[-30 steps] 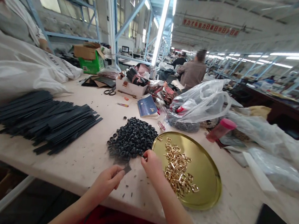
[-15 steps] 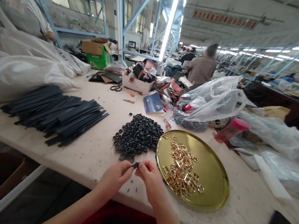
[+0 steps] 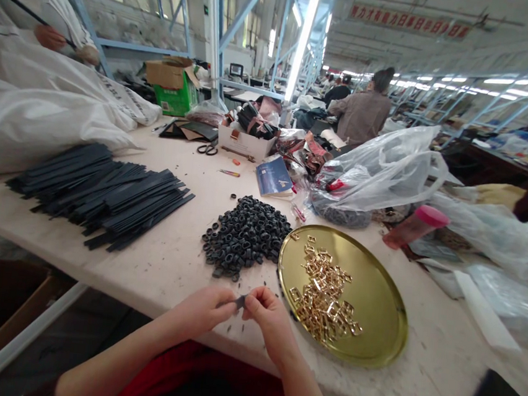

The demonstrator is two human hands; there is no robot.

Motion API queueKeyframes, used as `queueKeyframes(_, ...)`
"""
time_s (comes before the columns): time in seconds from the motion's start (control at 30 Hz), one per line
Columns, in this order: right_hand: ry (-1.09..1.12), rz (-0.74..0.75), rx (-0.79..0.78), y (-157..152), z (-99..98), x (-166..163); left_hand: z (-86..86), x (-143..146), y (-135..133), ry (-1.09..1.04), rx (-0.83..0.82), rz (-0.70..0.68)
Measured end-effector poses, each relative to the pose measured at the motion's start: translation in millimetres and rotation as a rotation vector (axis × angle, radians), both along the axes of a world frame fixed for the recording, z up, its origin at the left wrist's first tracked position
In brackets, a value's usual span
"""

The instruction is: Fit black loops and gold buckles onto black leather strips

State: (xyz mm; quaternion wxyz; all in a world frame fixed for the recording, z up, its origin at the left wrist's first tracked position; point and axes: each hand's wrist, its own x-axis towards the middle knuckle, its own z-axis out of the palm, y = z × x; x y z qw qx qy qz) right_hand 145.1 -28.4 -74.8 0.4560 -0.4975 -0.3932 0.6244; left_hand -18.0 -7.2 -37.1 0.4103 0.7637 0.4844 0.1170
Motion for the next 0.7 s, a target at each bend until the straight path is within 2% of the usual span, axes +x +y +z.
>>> queueKeyframes(0.2,0.048,0.012,-0.029,-3,1.0,-5,-3.1,0,-5,-0.019,0.066,0.015)
queueKeyframes(0.37,-0.104,0.084,0.103,-3,3.8,-5,-1.0,-6,-5,0.084,0.115,-0.06)
queueKeyframes(0.47,-0.123,0.141,0.106,0,3.1,-3,0.4,-6,-5,0.095,0.093,-0.076)
queueKeyframes(0.7,-0.028,-0.024,0.037,-4,-4.5,-10,-6.8,6,-13,-0.026,0.051,0.069)
